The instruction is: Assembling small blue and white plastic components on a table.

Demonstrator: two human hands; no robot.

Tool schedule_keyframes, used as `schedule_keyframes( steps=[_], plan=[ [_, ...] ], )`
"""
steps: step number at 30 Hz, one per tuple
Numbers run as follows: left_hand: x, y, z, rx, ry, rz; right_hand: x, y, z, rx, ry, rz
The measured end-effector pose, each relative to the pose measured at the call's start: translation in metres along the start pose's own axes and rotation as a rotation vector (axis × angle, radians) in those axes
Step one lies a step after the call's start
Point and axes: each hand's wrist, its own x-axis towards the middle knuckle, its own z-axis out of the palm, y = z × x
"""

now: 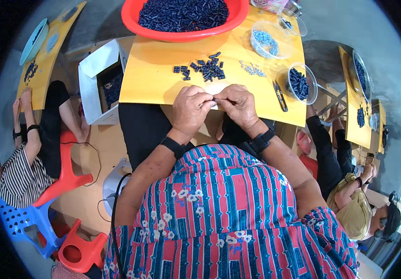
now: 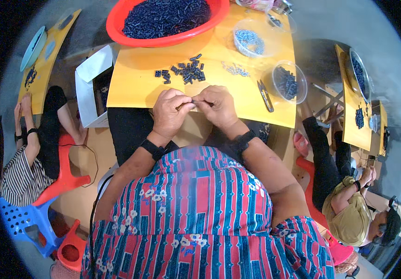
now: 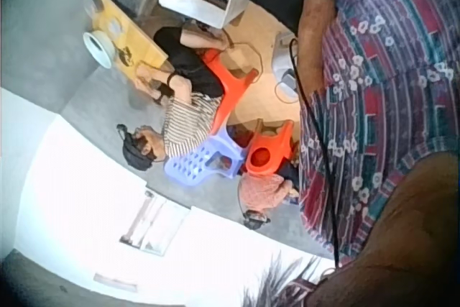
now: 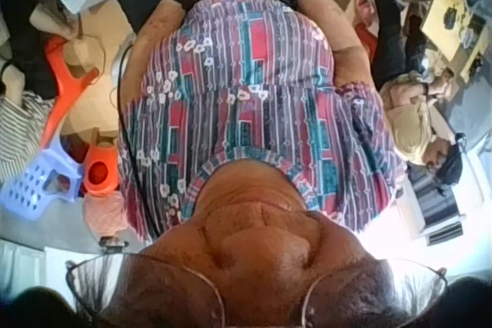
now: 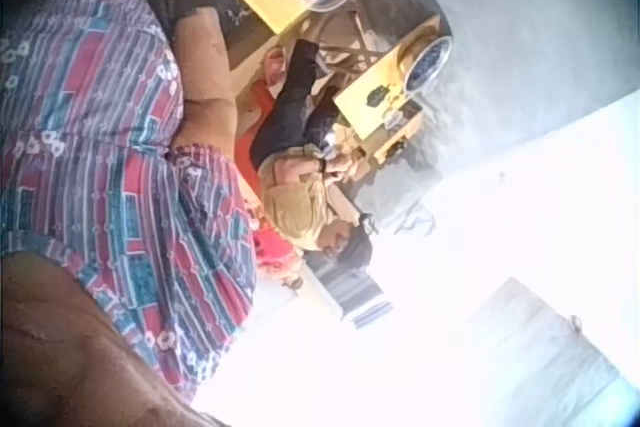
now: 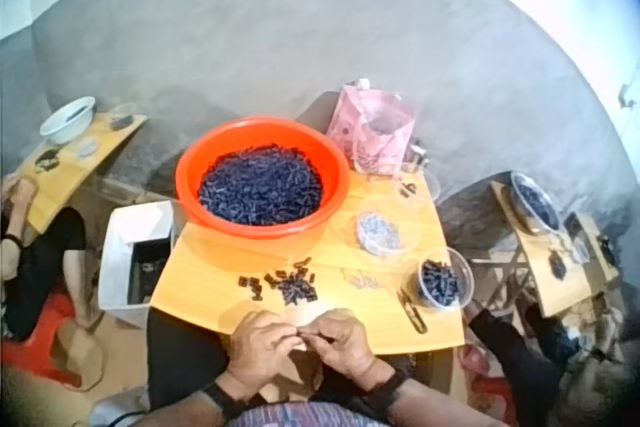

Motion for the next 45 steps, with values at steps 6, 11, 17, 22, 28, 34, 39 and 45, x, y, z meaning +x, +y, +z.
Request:
schedule_keyframes(
  steps=[6, 11, 17, 22, 28, 34, 39, 45],
  plan=[
    [0.001, 0.000, 0.001, 0.007, 0.000, 0.013, -0.003, 0.001, 0.000, -0.058, -0.008, -0.083],
    [0.003, 0.006, -0.003, 0.050, -0.028, 0.000, -0.001, -0.006, -0.005, 0.004, -0.015, -0.088],
    [0.002, 0.006, -0.005, 0.038, -0.053, 0.010, -0.007, 0.008, -0.031, -0.309, 0.322, 0.320],
    [0.004, 0.011, -0.006, 0.053, -0.059, -0.006, -0.005, 0.039, -0.077, -0.702, 0.320, 0.306],
    [0.003, 0.008, -0.005, 0.068, -0.061, 0.009, 0.003, 0.039, -0.084, -0.781, 0.272, 0.282],
    [0.003, 0.009, -0.006, 0.055, -0.065, 0.005, 0.007, 0.033, -0.087, -0.847, 0.184, 0.285],
    [0.002, 0.006, -0.007, 0.040, -0.067, 0.016, 0.004, 0.037, -0.084, -0.884, 0.159, 0.325],
    [0.001, 0.003, -0.006, 0.048, -0.072, 0.017, 0.001, 0.031, -0.076, -0.877, 0.042, 0.238]
  ],
)
